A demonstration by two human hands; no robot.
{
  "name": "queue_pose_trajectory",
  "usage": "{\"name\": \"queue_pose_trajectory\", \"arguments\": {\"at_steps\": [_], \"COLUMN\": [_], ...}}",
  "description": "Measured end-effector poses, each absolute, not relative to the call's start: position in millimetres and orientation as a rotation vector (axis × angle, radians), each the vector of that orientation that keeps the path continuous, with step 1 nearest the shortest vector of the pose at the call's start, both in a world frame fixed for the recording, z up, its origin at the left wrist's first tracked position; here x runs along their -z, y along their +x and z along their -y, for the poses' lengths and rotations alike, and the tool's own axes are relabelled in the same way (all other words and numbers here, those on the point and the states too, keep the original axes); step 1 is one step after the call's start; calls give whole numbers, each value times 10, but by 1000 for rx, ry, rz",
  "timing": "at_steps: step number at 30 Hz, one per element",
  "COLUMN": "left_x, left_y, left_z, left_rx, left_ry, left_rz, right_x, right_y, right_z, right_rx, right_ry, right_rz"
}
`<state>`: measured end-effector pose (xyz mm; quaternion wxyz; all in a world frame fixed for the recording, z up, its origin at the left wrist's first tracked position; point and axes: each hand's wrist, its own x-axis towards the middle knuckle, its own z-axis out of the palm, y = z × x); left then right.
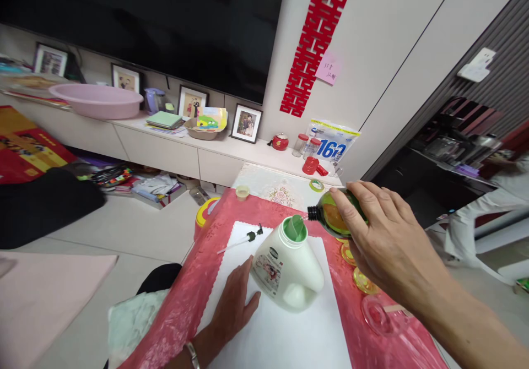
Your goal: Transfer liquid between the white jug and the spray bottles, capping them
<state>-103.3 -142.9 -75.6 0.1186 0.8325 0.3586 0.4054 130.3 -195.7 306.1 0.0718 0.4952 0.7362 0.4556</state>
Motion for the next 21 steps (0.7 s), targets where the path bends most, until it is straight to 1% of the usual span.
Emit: {"name": "queue_pose_trajectory", "arguments": {"at_steps": [21], "left_x": [761], "left_y": [-1028], "left_z": [1424], "left_rx": [-1187], "left_ry": [2440], "left_rz": [-1064], "right_x": [-3137], "right_y": [1241], "right_z": [1940], "right_rx": [-1433], "right_ry": [1420], "right_rz": [-2215]}}
